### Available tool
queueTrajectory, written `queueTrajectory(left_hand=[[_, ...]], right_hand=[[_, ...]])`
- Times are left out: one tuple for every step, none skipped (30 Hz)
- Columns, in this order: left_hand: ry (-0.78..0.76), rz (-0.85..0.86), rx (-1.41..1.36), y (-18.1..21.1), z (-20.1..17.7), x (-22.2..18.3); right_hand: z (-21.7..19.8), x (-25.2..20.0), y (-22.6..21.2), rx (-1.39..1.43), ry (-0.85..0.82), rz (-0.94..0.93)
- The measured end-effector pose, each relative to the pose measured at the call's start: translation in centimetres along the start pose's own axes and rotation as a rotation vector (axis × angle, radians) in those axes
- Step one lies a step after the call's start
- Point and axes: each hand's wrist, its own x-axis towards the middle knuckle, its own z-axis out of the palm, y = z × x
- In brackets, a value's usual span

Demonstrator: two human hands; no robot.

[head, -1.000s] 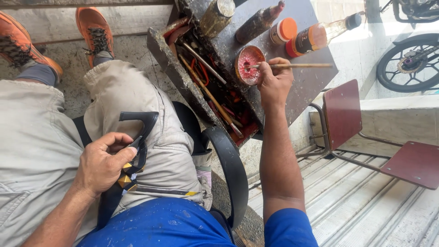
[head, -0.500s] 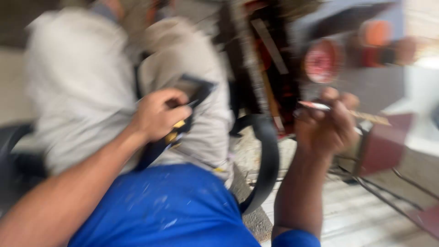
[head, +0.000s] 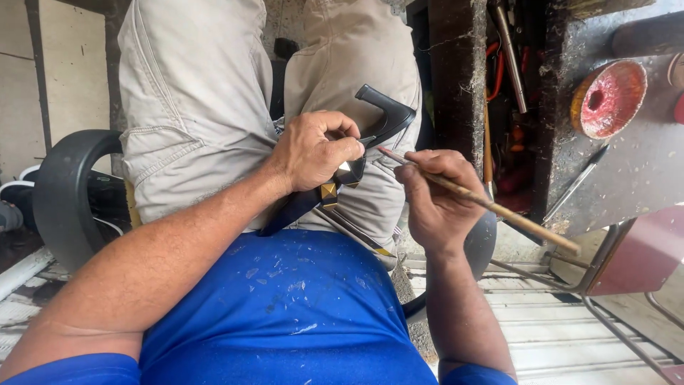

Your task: Applying a liquid treatment to the edges of a black high-heeled shoe using a small brush at a repair bench.

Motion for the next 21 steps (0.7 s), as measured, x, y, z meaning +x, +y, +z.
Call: queueTrajectory(left_hand=[[0.002,-0.002,-0.004,0.2,-0.1,-0.2],[-0.009,-0.006,-0.011,0.4,-0.2,-0.3],[-0.020,-0.010,-0.019,0.6,-0.4,-0.4],[-0.017,-0.013,-0.023,0.6,-0.3,-0.4],[-0.016,-0.011,-0.024,0.5,-0.2,-0.4],[-0.017,-0.007,-0.024,0.6,-0.2,-0.3],[-0.016,-0.007,-0.026,0.6,-0.2,-0.4],[-0.017,-0.003,-0.027,0.5,-0.2,-0.4],[-0.018,0.001,-0.027,0.5,-0.2,-0.4],[-0.020,0.000,-0.029,0.5,-0.2,-0.4],[-0.021,0.001,-0.025,0.4,-0.1,-0.3],[-0.022,0.003,-0.020,0.4,-0.1,-0.3],[-0.024,0.003,-0.021,0.5,-0.1,-0.4],[-0.021,0.011,-0.019,0.5,-0.1,-0.4],[-0.017,0.019,-0.017,0.5,-0.1,-0.4],[-0.018,0.017,-0.019,0.4,-0.1,-0.4],[-0.012,0.036,0.001,0.3,0.0,-0.3],[-0.007,0.051,0.019,0.1,0.1,-0.4],[-0.010,0.047,0.017,-0.1,0.0,-0.6],[-0.017,0.100,0.048,-0.2,-0.1,-0.7],[-0.024,0.153,0.078,-0.3,-0.2,-0.8]], right_hand=[[0.2,0.1,-0.2,-0.001,-0.004,0.002],[0.5,0.2,-0.4,-0.074,-0.029,-0.028],[0.8,0.3,-0.5,-0.147,-0.055,-0.057],[0.7,0.1,-0.2,-0.146,-0.061,-0.056],[0.6,-0.1,0.1,-0.155,-0.051,-0.062],[0.5,-0.3,0.5,-0.164,-0.037,-0.069],[0.5,-0.2,0.6,-0.165,-0.040,-0.069],[0.6,-0.3,0.7,-0.160,-0.025,-0.059],[0.6,-0.4,0.8,-0.156,-0.010,-0.049],[0.7,-0.3,0.8,-0.158,-0.011,-0.047],[0.7,-0.2,0.8,-0.170,-0.014,-0.054],[0.8,-0.1,0.9,-0.182,-0.016,-0.062],[1.2,-0.1,0.6,-0.184,-0.015,-0.061],[1.6,0.1,0.4,-0.219,-0.013,-0.092],[1.9,0.2,0.1,-0.255,-0.011,-0.123],[2.1,0.3,0.0,-0.257,-0.012,-0.121],[2.4,0.4,-0.1,-0.326,-0.015,-0.174],[2.5,0.3,-0.3,-0.396,-0.019,-0.224],[2.7,0.2,-0.3,-0.398,-0.020,-0.220],[2.8,0.3,-0.2,-0.473,-0.036,-0.272],[2.9,0.3,-0.2,-0.548,-0.051,-0.324]])
